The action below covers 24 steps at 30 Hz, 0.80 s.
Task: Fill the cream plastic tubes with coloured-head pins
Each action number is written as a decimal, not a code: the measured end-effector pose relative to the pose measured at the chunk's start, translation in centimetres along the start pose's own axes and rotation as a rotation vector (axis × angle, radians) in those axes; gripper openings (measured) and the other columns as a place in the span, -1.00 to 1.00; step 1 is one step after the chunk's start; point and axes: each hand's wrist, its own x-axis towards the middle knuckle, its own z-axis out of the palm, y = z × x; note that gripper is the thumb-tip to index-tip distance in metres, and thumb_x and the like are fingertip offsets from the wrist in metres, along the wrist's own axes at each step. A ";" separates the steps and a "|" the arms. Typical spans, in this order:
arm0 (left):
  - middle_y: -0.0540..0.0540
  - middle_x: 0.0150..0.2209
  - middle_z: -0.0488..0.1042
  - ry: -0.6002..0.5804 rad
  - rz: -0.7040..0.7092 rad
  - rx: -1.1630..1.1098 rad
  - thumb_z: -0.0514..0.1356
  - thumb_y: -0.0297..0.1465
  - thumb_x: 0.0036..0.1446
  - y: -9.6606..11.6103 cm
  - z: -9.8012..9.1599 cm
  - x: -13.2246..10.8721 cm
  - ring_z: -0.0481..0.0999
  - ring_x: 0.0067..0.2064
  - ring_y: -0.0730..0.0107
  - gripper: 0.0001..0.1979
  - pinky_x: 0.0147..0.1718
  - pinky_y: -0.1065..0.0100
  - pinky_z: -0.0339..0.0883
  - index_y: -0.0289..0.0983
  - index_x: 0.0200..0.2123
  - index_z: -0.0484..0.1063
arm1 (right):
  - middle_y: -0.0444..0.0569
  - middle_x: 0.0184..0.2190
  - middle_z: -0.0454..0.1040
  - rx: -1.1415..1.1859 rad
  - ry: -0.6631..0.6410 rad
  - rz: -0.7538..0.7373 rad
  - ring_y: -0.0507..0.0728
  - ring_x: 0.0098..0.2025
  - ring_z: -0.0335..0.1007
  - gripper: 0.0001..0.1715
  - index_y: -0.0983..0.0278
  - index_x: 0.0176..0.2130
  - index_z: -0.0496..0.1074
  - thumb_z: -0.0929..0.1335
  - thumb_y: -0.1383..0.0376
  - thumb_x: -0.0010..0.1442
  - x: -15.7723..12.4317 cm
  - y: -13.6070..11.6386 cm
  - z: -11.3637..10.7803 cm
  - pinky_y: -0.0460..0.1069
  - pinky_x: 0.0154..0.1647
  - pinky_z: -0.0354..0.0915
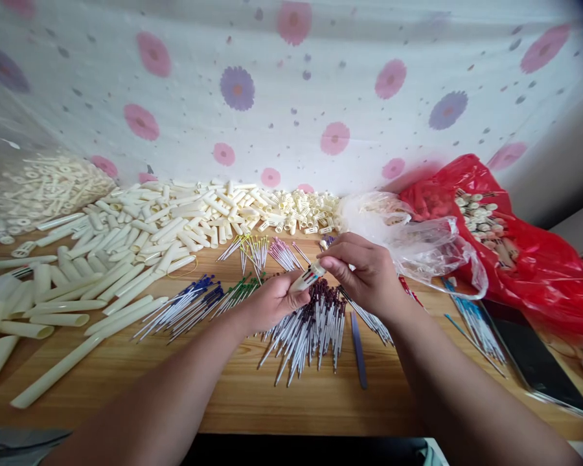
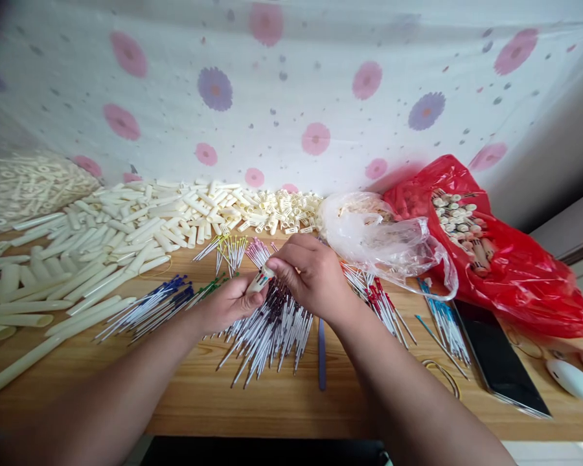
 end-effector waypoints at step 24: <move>0.18 -0.64 0.13 0.008 -0.072 -0.676 0.14 0.01 0.09 -0.2 3.3 0.0 0.12 -0.73 0.69 -0.56 -0.77 0.60 0.03 -0.25 -0.44 0.12 | -0.17 -0.43 0.39 1.313 0.158 0.727 0.07 -0.39 0.37 -0.58 0.18 -0.33 0.20 0.28 0.48 -0.29 -0.2 -1.1 5.0 -0.06 -0.47 0.29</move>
